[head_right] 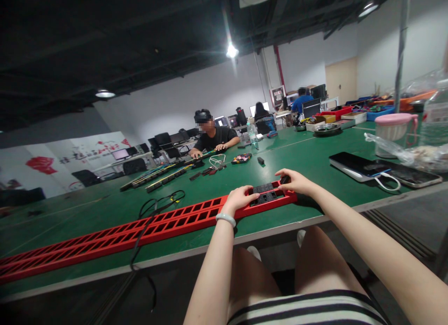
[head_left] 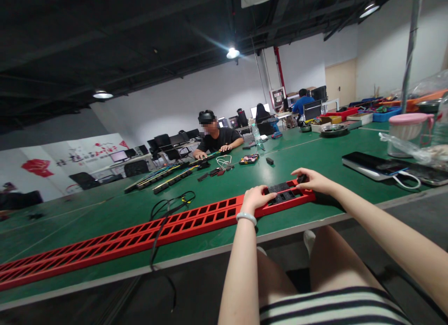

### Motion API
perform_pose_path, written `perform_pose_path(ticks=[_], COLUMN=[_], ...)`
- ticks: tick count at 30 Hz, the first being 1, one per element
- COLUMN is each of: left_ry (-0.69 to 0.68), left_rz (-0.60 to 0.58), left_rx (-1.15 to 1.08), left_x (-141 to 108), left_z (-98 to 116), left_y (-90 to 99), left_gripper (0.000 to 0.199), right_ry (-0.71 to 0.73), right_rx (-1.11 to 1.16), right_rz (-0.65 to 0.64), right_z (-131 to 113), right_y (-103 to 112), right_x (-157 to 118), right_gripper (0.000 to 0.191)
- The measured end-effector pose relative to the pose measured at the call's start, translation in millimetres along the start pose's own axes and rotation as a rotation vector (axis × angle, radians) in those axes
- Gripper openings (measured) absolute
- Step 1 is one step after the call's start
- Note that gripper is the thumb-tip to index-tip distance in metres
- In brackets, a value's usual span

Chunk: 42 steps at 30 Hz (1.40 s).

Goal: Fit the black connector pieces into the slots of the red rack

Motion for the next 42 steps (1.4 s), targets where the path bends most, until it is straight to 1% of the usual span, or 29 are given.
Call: perform_pose_path(ticks=[2,7,10,13,18,20,24,26,30,35,39,42], left_ry=[0.014,0.015,0.028,0.04,0.03,0.034,0.021,0.011,0.019,0.015,0.032,0.025], left_rz=[-0.007,-0.014,-0.023,-0.028,-0.031,-0.035,-0.026,-0.018,-0.024,-0.023,-0.033,-0.027], left_rx=[-0.006,-0.009,-0.008,-0.009,0.005,0.006,-0.001,-0.005,-0.013,-0.006,-0.008,-0.007], left_x=[-1,-3,-4,-6,-6,-6,-5,-5,-5,-6,-8,-7], left_z=[1,4,6,8,9,8,7,7,7,8,10,10], left_y=[0.6,2.5,4.3,5.9,6.5,6.1,5.3,5.1,5.0,5.9,6.6,6.5], left_gripper=[0.06,0.061,0.059,0.058,0.056,0.056,0.058,0.058,0.057,0.059,0.058,0.058], right_ry=[-0.03,-0.088,-0.096,-0.08,0.009,0.014,-0.015,-0.019,-0.038,-0.05,-0.025,-0.035], right_rx=[0.036,0.07,0.046,-0.004,-0.066,-0.034,0.099,0.127,0.123,0.134,0.113,0.07], right_rz=[0.015,0.003,0.014,0.02,0.031,0.003,-0.072,-0.08,-0.112,-0.141,-0.133,-0.124], right_z=[3,8,7,4,-1,-2,2,4,5,-1,-4,-3], right_y=[-1,-3,-3,-2,-1,-3,-8,-9,-10,-10,-10,-10], right_x=[1,2,1,1,0,0,2,2,2,0,-1,-1], right_gripper=[0.044,0.034,0.034,0.033,0.026,0.028,0.046,0.051,0.047,0.046,0.046,0.047])
Point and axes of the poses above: each hand's wrist, its own x-axis towards the middle knuckle, its own y-axis out of the back of the hand, z = x × y, the point moved 2 cm from there along x, towards the middle knuckle, and after that the axes turned 8 degrees about -z, right-handed, at the moved point
